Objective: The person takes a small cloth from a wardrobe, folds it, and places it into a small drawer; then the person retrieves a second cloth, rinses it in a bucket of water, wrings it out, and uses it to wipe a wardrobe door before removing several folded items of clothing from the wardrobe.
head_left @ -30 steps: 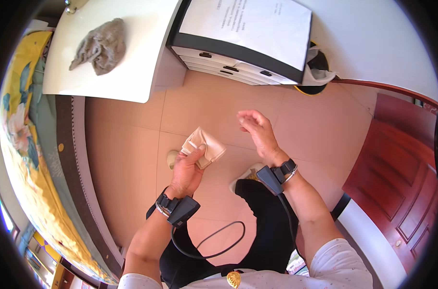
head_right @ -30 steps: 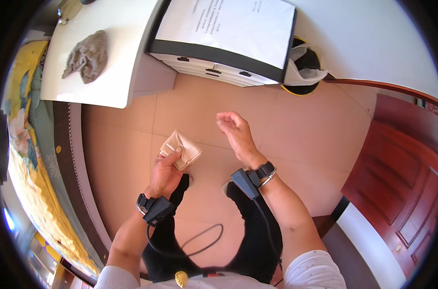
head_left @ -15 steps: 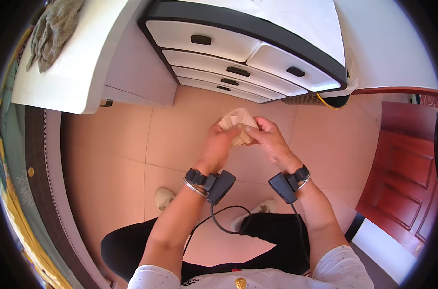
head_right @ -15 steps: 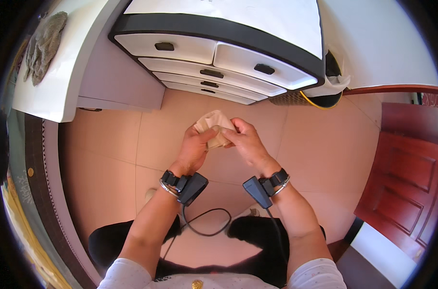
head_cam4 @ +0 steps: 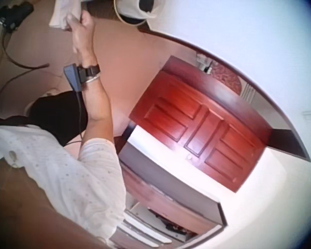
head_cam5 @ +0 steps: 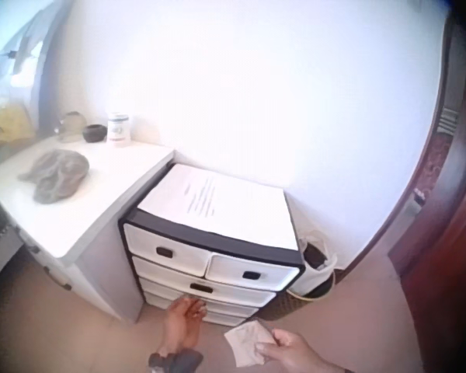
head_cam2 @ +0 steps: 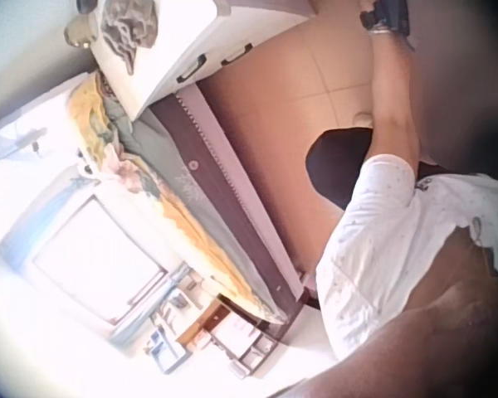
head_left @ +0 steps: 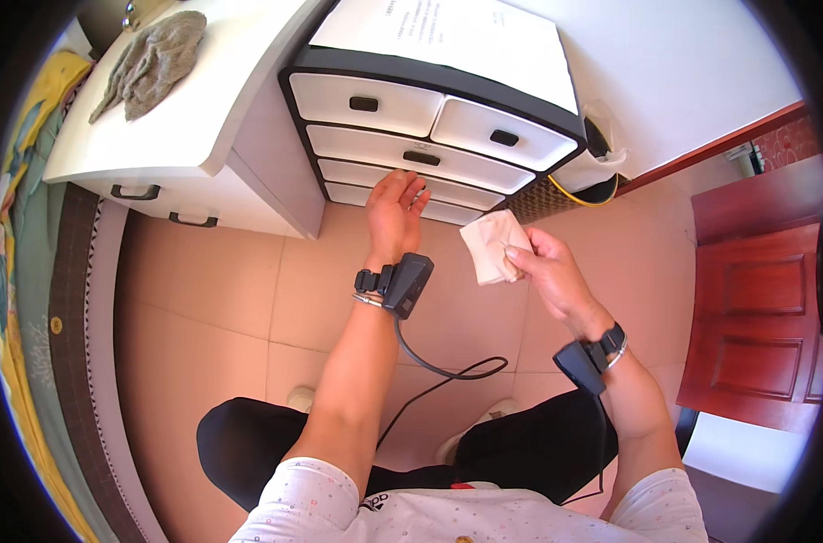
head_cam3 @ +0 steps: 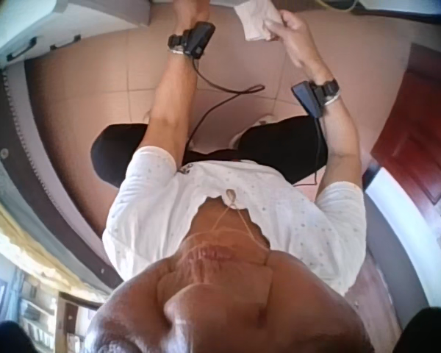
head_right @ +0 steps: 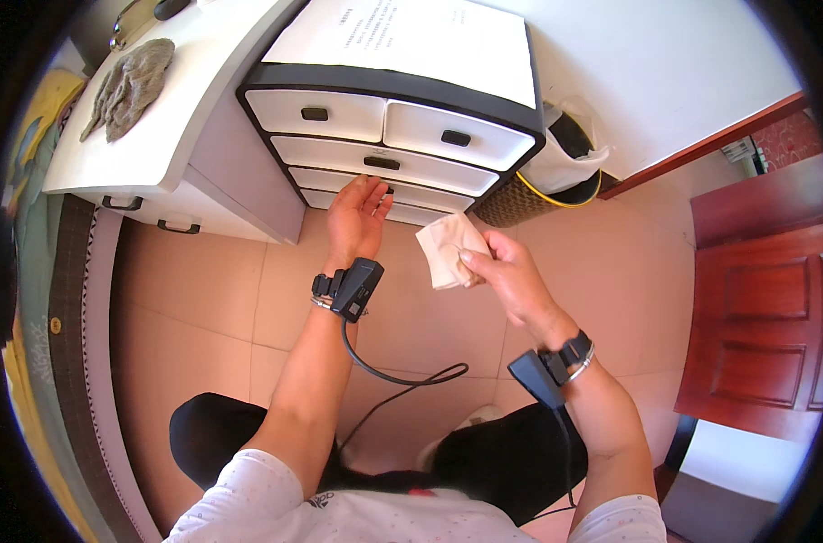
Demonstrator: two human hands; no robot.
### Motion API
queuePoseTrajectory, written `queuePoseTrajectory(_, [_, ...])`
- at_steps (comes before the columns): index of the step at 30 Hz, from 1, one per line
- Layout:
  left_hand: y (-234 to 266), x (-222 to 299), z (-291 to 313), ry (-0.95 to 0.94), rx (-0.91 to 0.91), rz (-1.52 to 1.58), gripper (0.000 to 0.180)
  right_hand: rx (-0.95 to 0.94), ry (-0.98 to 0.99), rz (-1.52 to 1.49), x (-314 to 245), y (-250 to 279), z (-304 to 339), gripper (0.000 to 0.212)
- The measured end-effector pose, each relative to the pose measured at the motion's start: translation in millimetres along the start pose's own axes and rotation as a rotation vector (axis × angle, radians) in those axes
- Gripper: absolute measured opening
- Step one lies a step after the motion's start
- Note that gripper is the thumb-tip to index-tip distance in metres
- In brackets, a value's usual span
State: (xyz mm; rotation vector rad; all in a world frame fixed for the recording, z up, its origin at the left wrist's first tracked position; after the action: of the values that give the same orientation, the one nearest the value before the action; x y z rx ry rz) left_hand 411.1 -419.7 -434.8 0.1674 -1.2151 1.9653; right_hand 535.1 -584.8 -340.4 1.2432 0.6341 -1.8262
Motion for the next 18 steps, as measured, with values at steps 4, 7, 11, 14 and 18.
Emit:
queuePoseTrajectory(4, [-8, 5, 2, -0.053, 0.027, -0.004, 0.020, 0.006, -0.014, -0.080, 0, 3, 23, 0.014])
queuePoseTrajectory(7, [-23, 4, 6, -0.036, -0.011, 0.032, 0.021, 0.047, -0.032, -0.133, 3, 4, 31, 0.015])
queuePoseTrajectory(11, [-23, 1, -1, 0.066, -0.051, 0.090, 0.020, 0.033, -0.031, -0.159, 13, 3, 30, 0.018])
queuePoseTrajectory(14, [-27, -1, -5, 0.108, -0.040, 0.124, 0.018, 0.073, 0.002, -0.168, 7, -3, 31, 0.017])
queuePoseTrajectory(18, [-26, -3, -4, 0.114, 0.046, 0.087, 0.014, 0.040, 0.019, -0.157, 12, -1, 27, 0.017])
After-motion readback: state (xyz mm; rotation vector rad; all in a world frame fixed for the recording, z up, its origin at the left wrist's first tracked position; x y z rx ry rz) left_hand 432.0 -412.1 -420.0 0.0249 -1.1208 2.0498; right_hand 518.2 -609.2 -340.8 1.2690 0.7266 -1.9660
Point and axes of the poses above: each hand's wrist, its own z-axis away from the middle knuckle, its own y-axis out of the back of the hand, x = y × z, the point moved 3 cm from there along -z, towards the middle knuckle, and after that the axes turned 11 degrees about x, right-handed, at the moved point
